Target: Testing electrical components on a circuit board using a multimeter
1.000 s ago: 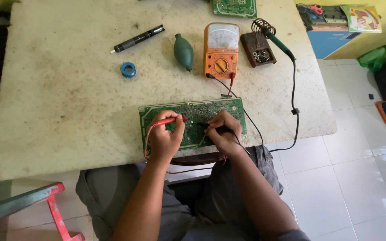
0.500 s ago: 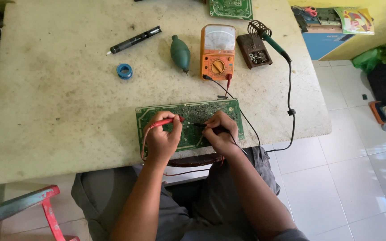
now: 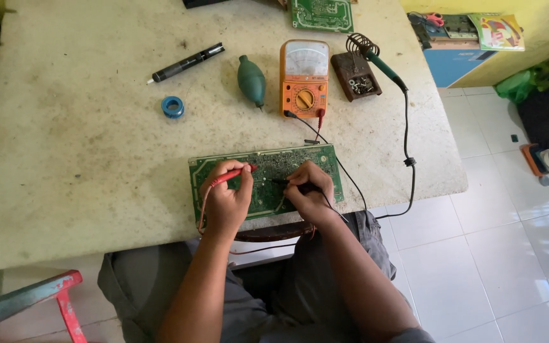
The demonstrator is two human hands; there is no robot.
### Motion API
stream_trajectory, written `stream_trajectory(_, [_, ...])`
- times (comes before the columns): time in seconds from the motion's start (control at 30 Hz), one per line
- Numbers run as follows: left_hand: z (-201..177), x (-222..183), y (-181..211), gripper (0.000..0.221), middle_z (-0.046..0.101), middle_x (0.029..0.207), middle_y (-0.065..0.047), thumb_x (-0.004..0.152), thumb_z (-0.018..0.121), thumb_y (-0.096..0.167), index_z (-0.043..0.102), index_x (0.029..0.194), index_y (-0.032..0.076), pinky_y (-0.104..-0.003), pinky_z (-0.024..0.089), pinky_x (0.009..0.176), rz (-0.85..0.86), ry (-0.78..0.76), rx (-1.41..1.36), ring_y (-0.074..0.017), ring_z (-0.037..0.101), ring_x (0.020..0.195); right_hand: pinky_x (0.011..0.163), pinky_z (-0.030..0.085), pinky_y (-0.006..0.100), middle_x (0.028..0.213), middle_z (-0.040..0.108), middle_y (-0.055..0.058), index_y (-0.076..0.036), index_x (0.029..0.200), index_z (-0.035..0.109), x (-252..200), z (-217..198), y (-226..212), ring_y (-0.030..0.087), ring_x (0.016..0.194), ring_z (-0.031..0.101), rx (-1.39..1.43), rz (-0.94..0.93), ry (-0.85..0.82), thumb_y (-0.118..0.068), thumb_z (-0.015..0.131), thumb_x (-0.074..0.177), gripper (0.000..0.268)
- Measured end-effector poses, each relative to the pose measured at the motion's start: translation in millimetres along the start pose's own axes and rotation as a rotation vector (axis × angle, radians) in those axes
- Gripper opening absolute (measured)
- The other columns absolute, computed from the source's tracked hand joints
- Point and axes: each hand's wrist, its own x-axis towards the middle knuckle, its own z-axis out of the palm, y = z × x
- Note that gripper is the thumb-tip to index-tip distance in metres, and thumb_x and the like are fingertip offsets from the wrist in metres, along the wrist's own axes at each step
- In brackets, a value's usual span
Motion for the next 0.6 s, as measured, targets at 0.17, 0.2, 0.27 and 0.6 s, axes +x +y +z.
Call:
stream_trajectory(0.17, [1.6,-0.7,0.0,0.007,0.075,0.082,-0.02,0.091,0.074,-0.002,0.067,0.089,0.001,-0.041,0.06,0.071,-0.001,0.01,0.009,-0.0387,0.076,0.077,0.061,0.049,0.033,0.077,0.071,0.014,-0.004,0.074,0.063,-0.8,-1.4,3.3,0.027,0.066,0.068,-0.001,0.006,-0.003,0.008,0.075,0.072,0.017])
stream_trajectory(0.2, [1.4,-1.4,-0.1,0.008,0.075,0.082,-0.02,0.091,0.074,-0.002,0.067,0.089,0.001,-0.041,0.06,0.071,0.002,0.016,0.002,-0.0389,0.075,0.077,0.061,0.049,0.033,0.077,0.071,0.013,-0.005,0.074,0.063,-1.3,-1.5,3.4,0.026,0.066,0.068,-0.001,0.006,-0.004,0.008,0.075,0.072,0.017])
stream_trajectory(0.27, [0.3,-2.5,-3.0,0.008,0.075,0.082,-0.02,0.091,0.074,-0.001,0.067,0.089,0.001,-0.041,0.06,0.071,0.001,0.013,0.017,-0.0391,0.076,0.078,0.061,0.049,0.032,0.077,0.071,0.013,-0.005,0.074,0.063,-0.4,0.3,2.1,0.025,0.066,0.068,0.011,0.014,0.003,0.008,0.075,0.072,0.017])
stream_trajectory(0.6, [-3.8,2.3,3.1,0.007,0.075,0.082,-0.021,0.092,0.073,-0.003,0.066,0.09,0.0,-0.042,0.06,0.071,-0.019,-0.028,0.022,-0.0381,0.076,0.076,0.059,0.049,0.031,0.076,0.072,0.014,-0.003,0.075,0.065,-1.2,0.0,7.2,0.023,0.066,0.068,0.029,0.043,0.013,0.009,0.074,0.071,0.015])
